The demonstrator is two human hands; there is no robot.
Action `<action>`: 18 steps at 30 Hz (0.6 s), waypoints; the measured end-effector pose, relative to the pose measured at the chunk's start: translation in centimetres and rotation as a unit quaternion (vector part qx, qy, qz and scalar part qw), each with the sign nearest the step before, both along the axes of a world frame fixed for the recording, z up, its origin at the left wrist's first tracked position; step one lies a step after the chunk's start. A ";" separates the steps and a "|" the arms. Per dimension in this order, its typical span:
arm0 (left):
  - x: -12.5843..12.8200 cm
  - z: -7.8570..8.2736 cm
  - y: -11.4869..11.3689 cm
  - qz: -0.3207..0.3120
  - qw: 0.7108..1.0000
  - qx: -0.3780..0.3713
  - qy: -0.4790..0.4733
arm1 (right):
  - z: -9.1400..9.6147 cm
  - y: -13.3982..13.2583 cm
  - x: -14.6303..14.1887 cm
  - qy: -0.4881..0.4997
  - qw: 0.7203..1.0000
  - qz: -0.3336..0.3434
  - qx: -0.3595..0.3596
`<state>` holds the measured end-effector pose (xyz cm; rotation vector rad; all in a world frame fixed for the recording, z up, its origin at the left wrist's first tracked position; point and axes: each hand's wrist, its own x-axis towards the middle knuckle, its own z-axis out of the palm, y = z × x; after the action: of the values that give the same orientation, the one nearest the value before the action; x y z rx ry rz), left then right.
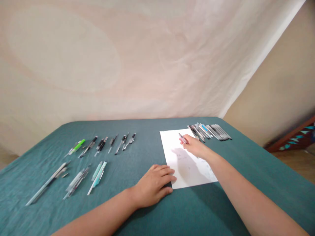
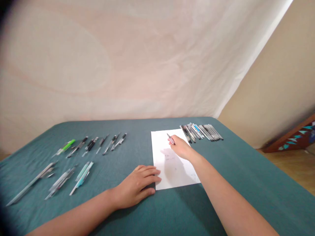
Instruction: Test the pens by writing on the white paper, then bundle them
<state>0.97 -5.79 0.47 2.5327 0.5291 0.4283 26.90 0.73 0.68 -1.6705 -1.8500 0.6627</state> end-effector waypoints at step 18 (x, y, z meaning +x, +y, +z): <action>-0.2 0.5 -0.1 -0.058 0.992 0.084 0.069 | -2.3 -4.6 4.8 -0.280 0.943 -0.171 0.061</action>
<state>0.76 -5.94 0.92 2.7540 0.4091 0.2669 31.74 -3.83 -1.65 -2.1744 -1.8291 -0.0876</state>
